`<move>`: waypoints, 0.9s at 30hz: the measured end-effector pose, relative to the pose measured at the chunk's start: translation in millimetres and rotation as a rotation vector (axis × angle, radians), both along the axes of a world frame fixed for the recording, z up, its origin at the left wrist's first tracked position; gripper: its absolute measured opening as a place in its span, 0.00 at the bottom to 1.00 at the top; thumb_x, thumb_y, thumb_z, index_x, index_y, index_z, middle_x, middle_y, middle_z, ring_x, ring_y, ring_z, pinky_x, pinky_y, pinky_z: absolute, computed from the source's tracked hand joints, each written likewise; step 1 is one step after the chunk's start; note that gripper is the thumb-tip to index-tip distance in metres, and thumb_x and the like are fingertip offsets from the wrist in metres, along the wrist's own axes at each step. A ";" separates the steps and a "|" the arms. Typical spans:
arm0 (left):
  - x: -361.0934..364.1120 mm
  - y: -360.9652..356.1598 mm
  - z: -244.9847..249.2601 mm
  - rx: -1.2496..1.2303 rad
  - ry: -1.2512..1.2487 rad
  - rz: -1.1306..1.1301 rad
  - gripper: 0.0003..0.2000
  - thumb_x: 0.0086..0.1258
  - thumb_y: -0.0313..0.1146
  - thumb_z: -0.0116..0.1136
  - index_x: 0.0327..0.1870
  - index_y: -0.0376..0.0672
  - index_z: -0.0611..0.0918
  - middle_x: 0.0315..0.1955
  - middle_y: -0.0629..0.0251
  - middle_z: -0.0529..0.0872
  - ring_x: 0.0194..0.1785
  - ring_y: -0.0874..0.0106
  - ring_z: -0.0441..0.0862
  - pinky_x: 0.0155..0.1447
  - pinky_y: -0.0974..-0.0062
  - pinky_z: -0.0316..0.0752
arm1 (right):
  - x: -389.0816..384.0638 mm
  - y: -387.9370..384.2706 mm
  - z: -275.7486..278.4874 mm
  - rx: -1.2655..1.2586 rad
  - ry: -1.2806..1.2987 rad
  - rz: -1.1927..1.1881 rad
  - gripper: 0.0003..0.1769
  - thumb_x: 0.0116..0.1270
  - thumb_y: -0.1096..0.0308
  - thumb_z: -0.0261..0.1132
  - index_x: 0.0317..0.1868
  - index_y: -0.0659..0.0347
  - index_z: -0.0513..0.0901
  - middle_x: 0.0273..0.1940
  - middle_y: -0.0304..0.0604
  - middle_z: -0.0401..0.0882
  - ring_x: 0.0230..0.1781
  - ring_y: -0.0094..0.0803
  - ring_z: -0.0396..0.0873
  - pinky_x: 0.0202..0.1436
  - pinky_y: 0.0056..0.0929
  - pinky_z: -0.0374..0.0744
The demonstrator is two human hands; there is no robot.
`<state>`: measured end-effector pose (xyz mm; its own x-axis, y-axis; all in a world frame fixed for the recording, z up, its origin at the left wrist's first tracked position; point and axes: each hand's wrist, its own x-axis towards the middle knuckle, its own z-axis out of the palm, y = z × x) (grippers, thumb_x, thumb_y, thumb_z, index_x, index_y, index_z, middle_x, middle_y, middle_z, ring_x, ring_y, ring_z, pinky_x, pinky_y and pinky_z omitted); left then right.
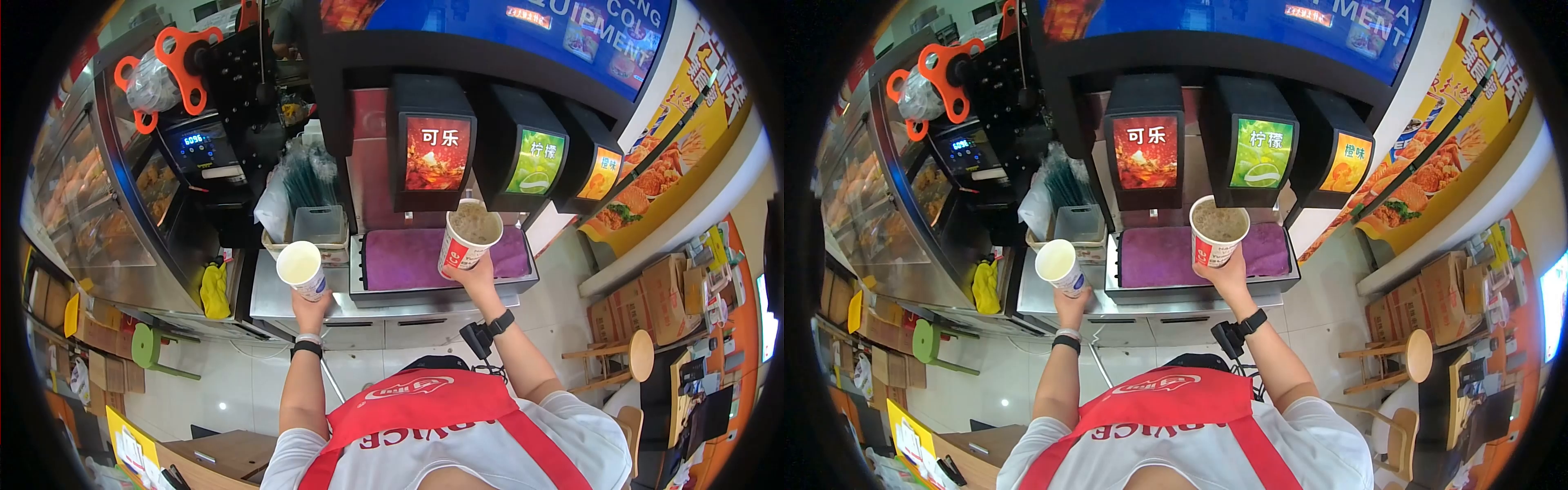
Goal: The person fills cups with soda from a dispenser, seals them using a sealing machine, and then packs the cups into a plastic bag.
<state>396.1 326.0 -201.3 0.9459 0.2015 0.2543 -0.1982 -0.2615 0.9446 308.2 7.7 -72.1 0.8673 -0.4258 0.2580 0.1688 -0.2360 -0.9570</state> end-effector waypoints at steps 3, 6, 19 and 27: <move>1.2 0.9 -1.7 0.005 -0.009 -0.001 0.28 0.41 0.28 0.69 0.46 0.35 0.70 0.40 0.57 0.79 0.43 0.67 0.77 0.49 0.73 0.71 | 1.0 -0.1 -0.8 0.055 0.016 0.012 0.39 0.37 0.74 0.73 0.53 0.64 0.64 0.47 0.43 0.73 0.46 0.28 0.73 0.51 0.27 0.71; 2.7 2.6 -3.8 -0.009 0.040 -0.029 0.31 0.40 0.29 0.69 0.49 0.36 0.68 0.42 0.56 0.78 0.45 0.66 0.76 0.51 0.73 0.69 | -1.2 2.3 3.9 0.045 0.001 0.010 0.39 0.37 0.74 0.73 0.52 0.64 0.64 0.46 0.43 0.73 0.46 0.27 0.73 0.51 0.27 0.72; -4.5 8.2 8.8 -0.130 0.070 -0.141 0.31 0.42 0.28 0.70 0.50 0.34 0.68 0.43 0.57 0.77 0.46 0.68 0.76 0.51 0.73 0.70 | -1.4 1.9 3.7 0.040 0.022 0.020 0.38 0.36 0.73 0.73 0.51 0.64 0.64 0.45 0.44 0.74 0.45 0.29 0.73 0.50 0.28 0.72; -54.1 -26.7 66.4 -0.163 -0.076 -0.299 0.25 0.41 0.30 0.71 0.44 0.35 0.76 0.40 0.59 0.80 0.44 0.70 0.77 0.49 0.74 0.71 | -2.9 0.4 0.3 0.017 0.019 0.040 0.39 0.37 0.72 0.74 0.51 0.64 0.64 0.45 0.44 0.74 0.46 0.30 0.73 0.51 0.29 0.72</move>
